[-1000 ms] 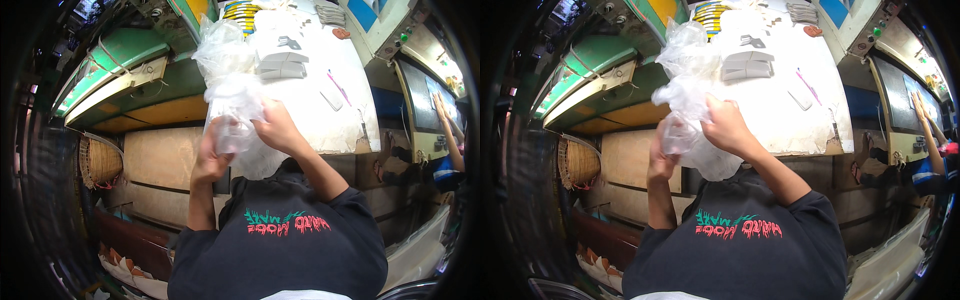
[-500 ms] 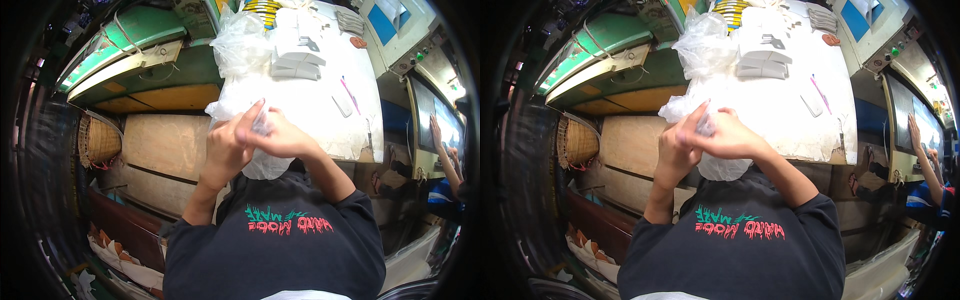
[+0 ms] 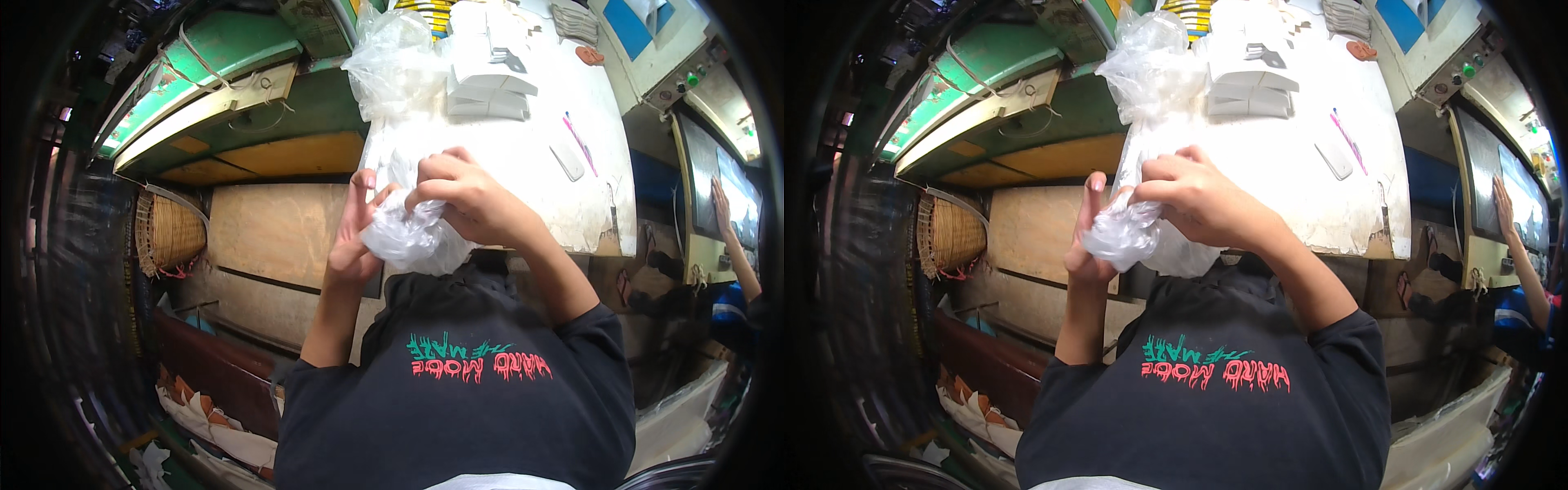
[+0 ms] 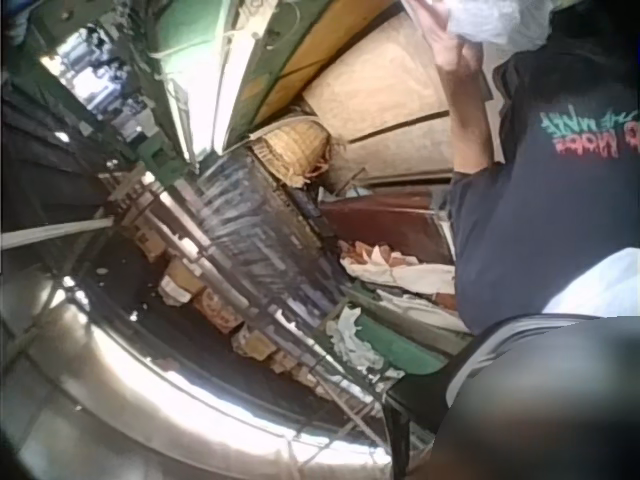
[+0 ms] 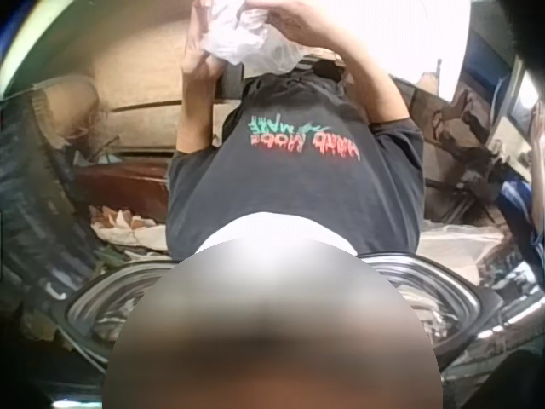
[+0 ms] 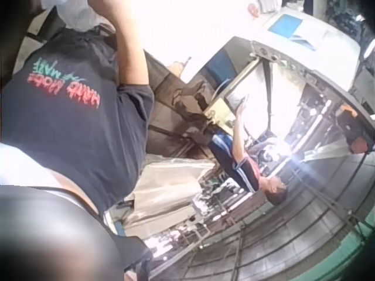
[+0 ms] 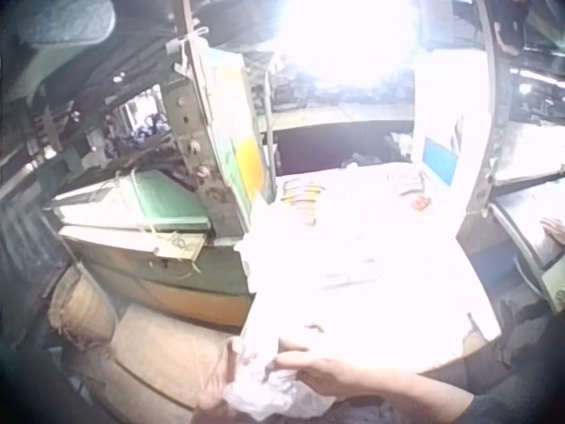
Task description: The person picks up plastic bags containing white components, walks to a workstation, and places them on a table. They then open a bag, remove a stack of components, and place them into another plastic bag, tying it closed.
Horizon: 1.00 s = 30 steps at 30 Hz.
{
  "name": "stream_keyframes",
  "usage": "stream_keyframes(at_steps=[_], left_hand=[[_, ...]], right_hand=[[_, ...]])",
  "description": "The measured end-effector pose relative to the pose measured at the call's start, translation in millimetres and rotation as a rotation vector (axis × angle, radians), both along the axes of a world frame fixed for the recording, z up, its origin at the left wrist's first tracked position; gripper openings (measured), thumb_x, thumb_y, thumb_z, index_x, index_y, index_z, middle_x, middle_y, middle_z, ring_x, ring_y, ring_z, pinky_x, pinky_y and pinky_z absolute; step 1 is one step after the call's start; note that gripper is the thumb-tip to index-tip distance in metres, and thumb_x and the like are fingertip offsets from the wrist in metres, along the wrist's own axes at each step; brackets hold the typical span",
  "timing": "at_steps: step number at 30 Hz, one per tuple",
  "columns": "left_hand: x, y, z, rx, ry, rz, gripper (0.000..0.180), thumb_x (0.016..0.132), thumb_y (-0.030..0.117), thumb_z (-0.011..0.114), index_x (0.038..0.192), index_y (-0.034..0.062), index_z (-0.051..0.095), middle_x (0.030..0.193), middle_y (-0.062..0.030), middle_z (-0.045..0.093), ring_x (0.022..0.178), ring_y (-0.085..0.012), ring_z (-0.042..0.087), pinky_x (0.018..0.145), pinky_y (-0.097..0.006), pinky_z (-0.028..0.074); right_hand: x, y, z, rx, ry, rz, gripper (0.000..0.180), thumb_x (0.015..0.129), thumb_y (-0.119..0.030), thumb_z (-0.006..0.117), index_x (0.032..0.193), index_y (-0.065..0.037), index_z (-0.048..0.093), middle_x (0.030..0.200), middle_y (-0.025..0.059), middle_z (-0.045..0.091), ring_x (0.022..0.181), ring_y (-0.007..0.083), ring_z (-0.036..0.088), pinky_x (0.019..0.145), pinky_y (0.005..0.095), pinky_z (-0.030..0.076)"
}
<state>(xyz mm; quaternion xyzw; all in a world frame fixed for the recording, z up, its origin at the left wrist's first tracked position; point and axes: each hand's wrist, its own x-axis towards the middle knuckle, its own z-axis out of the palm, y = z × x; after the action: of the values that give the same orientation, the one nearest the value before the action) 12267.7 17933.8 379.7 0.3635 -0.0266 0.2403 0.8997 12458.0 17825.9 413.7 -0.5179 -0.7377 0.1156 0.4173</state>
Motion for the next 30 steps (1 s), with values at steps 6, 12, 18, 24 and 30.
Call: stream_keyframes(at_steps=[6, 12, 18, 24, 30], left_hand=[[15.3, -3.0, -2.8, 0.552, 0.315, 0.298, 0.050, 0.087, -0.002, 0.070, 0.126, 0.0094, 0.040, 0.107, -0.0031, 0.054, 0.098, -0.0084, 0.054, 0.083, -0.023, 0.045], [34.3, 9.9, -16.3, 0.740, 0.599, 0.702, 0.036, 0.087, 0.017, 0.074, 0.116, 0.0058, 0.056, 0.096, -0.0031, 0.060, 0.089, -0.0099, 0.057, 0.073, -0.025, 0.048], [18.5, 15.2, 3.9, 0.559, 0.399, 0.138, 0.064, 0.088, 0.009, 0.073, 0.144, 0.0052, 0.042, 0.128, -0.0092, 0.060, 0.111, -0.0137, 0.060, 0.094, -0.029, 0.050], [18.5, 10.2, -7.6, 0.834, 0.532, 0.482, 0.058, 0.083, 0.007, 0.080, 0.129, 0.0049, 0.047, 0.116, -0.0073, 0.060, 0.105, -0.0130, 0.060, 0.089, -0.028, 0.051], [38.8, 4.7, -25.5, 0.827, 0.497, 0.943, 0.024, 0.091, 0.013, 0.073, 0.106, 0.0012, 0.058, 0.106, -0.0068, 0.059, 0.097, -0.0159, 0.060, 0.084, -0.030, 0.051]], right_hand=[[-11.4, 1.8, 2.6, 0.080, -0.038, -0.200, 0.026, 0.079, -0.006, 0.070, 0.102, -0.017, 0.068, 0.091, 0.0012, 0.059, 0.088, 0.0218, 0.061, 0.081, 0.0361, 0.045], [-32.1, 0.1, -2.4, 0.124, -0.120, -0.192, 0.031, 0.079, -0.003, 0.070, 0.106, -0.017, 0.067, 0.094, 0.0056, 0.060, 0.090, 0.0254, 0.062, 0.081, 0.0372, 0.048], [-20.2, 6.7, -12.9, 0.146, 0.130, -0.328, 0.035, 0.079, -0.001, 0.067, 0.111, -0.016, 0.068, 0.093, 0.0084, 0.063, 0.088, 0.0280, 0.065, 0.079, 0.0387, 0.049], [-31.0, 0.3, -14.5, 0.141, 0.141, -0.335, 0.038, 0.082, -0.002, 0.067, 0.118, -0.014, 0.062, 0.091, 0.0043, 0.066, 0.089, 0.0262, 0.066, 0.089, 0.0417, 0.044], [-45.3, -1.7, -17.3, 0.176, -0.011, -0.354, 0.032, 0.084, -0.010, 0.069, 0.114, -0.013, 0.061, 0.097, 0.0072, 0.066, 0.093, 0.0255, 0.065, 0.095, 0.0470, 0.040]])
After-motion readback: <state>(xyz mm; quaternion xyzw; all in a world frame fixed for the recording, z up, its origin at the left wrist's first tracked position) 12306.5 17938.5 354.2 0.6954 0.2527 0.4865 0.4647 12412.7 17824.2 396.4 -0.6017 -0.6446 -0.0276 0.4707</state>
